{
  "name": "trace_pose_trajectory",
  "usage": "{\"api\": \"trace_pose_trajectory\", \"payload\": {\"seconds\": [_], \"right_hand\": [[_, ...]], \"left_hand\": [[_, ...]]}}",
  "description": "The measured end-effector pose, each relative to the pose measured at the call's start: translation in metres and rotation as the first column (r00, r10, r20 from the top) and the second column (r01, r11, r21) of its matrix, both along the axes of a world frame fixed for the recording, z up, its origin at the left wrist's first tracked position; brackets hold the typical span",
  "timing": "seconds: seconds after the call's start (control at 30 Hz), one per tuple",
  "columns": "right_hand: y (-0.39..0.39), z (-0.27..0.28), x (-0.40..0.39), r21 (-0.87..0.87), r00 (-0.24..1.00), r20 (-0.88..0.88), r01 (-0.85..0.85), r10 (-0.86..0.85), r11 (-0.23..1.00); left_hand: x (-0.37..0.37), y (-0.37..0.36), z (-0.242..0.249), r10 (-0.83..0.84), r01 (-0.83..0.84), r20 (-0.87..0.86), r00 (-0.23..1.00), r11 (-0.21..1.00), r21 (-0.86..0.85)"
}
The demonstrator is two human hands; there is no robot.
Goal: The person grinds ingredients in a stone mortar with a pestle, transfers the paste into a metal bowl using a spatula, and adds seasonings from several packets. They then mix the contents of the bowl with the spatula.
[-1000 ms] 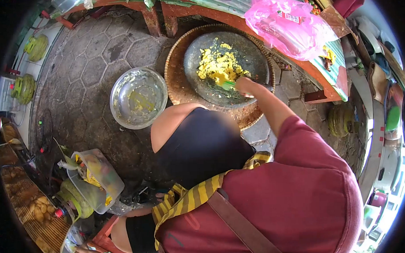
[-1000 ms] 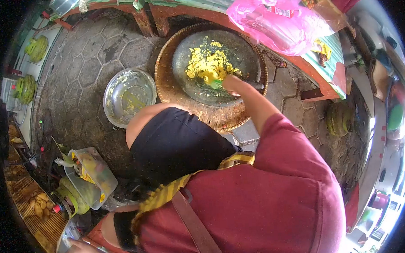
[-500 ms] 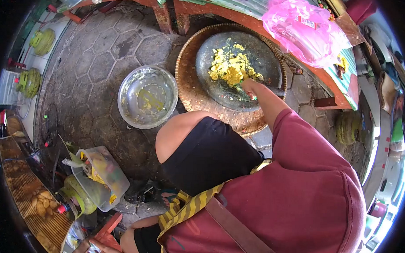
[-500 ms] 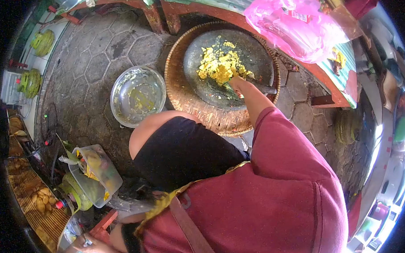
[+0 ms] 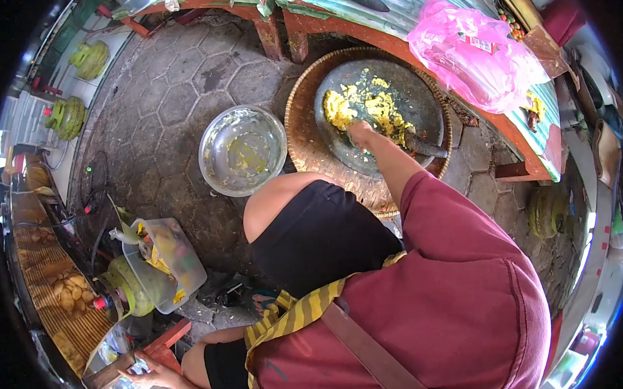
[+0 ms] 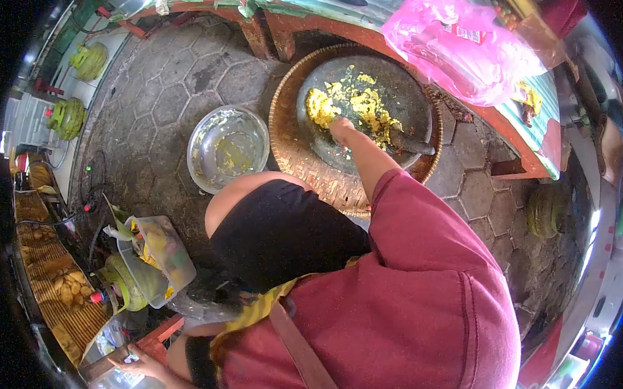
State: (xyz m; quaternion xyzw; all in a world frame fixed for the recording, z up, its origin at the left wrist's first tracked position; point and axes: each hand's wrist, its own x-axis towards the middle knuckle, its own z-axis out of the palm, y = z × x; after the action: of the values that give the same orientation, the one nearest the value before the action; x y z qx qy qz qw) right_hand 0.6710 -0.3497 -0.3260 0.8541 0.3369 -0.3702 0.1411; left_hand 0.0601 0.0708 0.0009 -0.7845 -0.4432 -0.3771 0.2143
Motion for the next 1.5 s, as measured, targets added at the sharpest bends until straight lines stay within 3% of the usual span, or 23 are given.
{"api": "trace_pose_trajectory", "payload": {"seconds": [0.03, 0.07, 0.1, 0.23, 0.27, 0.33, 0.4, 0.43, 0.47, 0.53, 0.6, 0.63, 0.7, 0.73, 0.77, 0.87, 1.07, 1.13, 1.2, 1.27, 1.3, 1.4, 1.5], "right_hand": [[-0.002, 0.029, -0.020, 0.303, 0.782, -0.318, 0.619, -0.536, 0.724], [-0.002, 0.051, -0.034, 0.293, 0.262, -0.701, 0.954, -0.664, 0.068], [-0.001, 0.056, -0.040, 0.235, 0.149, -0.758, 0.970, -0.635, -0.053], [-0.017, 0.070, -0.051, 0.192, 0.027, -0.809, 0.956, -0.588, -0.220], [-0.024, 0.066, -0.049, 0.193, 0.032, -0.806, 0.958, -0.591, -0.212], [-0.035, 0.055, -0.043, 0.608, 0.466, -0.523, 0.790, -0.714, 0.071], [-0.036, 0.059, -0.036, 0.804, 0.712, -0.049, 0.444, -0.700, 0.396], [-0.014, 0.113, -0.050, 0.780, 0.667, -0.089, 0.509, -0.740, 0.365], [-0.006, 0.112, -0.046, 0.836, 0.719, -0.044, 0.407, -0.693, 0.369], [0.023, 0.123, -0.053, 0.804, 0.762, 0.511, -0.260, -0.398, 0.536], [0.084, 0.181, -0.084, 0.815, 0.814, 0.086, 0.274, -0.575, 0.511], [0.107, 0.167, -0.085, 0.774, 0.845, 0.133, 0.237, -0.518, 0.586], [0.154, 0.125, -0.090, 0.737, 0.871, 0.231, 0.134, -0.433, 0.662], [0.177, 0.124, -0.096, 0.427, 0.934, 0.289, 0.070, -0.210, 0.901], [0.180, 0.102, -0.092, 0.372, 0.947, 0.294, 0.011, -0.129, 0.928], [0.189, 0.069, -0.080, 0.335, 0.943, 0.311, 0.005, -0.116, 0.942], [0.182, 0.139, -0.092, 0.488, 0.916, 0.385, -0.094, -0.117, 0.868], [0.181, 0.139, -0.094, 0.727, 0.886, 0.417, -0.191, -0.202, 0.660], [0.177, 0.119, -0.097, 0.678, 0.888, 0.425, -0.185, -0.174, 0.712], [0.167, 0.097, -0.092, 0.351, 0.963, 0.260, -0.028, -0.068, 0.936], [0.160, 0.097, -0.090, 0.425, 0.947, 0.289, 0.004, -0.139, 0.905], [0.117, 0.100, -0.076, 0.555, 0.928, 0.251, 0.096, -0.276, 0.826], [0.044, 0.128, -0.048, 0.554, 0.753, 0.188, 0.449, -0.631, 0.701]], "left_hand": [[0.001, -0.001, 0.000, 0.015, -0.014, 0.024, 1.000, 0.999, -0.040], [0.003, -0.002, -0.001, 0.021, -0.020, 0.032, 0.999, 0.999, -0.033], [0.006, -0.003, -0.001, -0.016, 0.019, 0.060, 0.998, 0.998, -0.056], [0.018, -0.009, 0.000, -0.109, 0.121, 0.120, 0.987, 0.988, -0.101], [0.019, -0.010, -0.001, -0.135, 0.151, 0.135, 0.982, 0.982, -0.113], [0.017, -0.006, -0.002, -0.140, 0.148, 0.104, 0.985, 0.986, -0.073], [0.009, -0.005, -0.002, -0.073, 0.089, 0.102, 0.992, 0.982, -0.167], [0.012, -0.008, -0.002, -0.104, 0.154, 0.204, 0.973, 0.957, -0.246], [0.027, -0.018, 0.001, -0.156, 0.253, 0.350, 0.924, 0.934, -0.253], [0.017, -0.013, -0.001, -0.156, 0.234, 0.282, 0.947, 0.934, -0.270], [0.014, -0.013, -0.004, -0.179, 0.247, 0.264, 0.948, 0.936, -0.250], [0.008, -0.011, -0.002, -0.117, 0.122, 0.044, 0.992, 0.979, -0.164], [0.013, -0.014, 0.000, -0.080, 0.100, 0.096, 0.992, 0.968, -0.230], [0.013, -0.019, 0.001, -0.065, 0.095, 0.118, 0.991, 0.959, -0.268], [0.013, -0.024, 0.001, -0.059, 0.088, 0.117, 0.991, 0.960, -0.267], [0.010, -0.019, 0.003, -0.053, 0.086, 0.126, 0.991, 0.956, -0.279], [0.009, -0.019, 0.002, -0.004, 0.002, -0.006, 1.000, 0.956, -0.295], [0.010, -0.015, -0.001, 0.018, -0.020, -0.008, 1.000, 0.943, -0.333], [0.006, -0.007, -0.008, -0.116, 0.145, 0.100, 0.988, 0.916, -0.375], [0.013, -0.007, -0.009, -0.120, 0.197, 0.203, 0.972, 0.885, -0.422], [0.018, -0.007, -0.012, -0.103, 0.245, 0.308, 0.946, 0.851, -0.465], [0.015, 0.002, -0.017, -0.187, 0.301, 0.278, 0.942, 0.839, -0.454], [0.004, 0.018, -0.023, -0.150, 0.184, 0.116, 0.982, 0.901, -0.394]]}}
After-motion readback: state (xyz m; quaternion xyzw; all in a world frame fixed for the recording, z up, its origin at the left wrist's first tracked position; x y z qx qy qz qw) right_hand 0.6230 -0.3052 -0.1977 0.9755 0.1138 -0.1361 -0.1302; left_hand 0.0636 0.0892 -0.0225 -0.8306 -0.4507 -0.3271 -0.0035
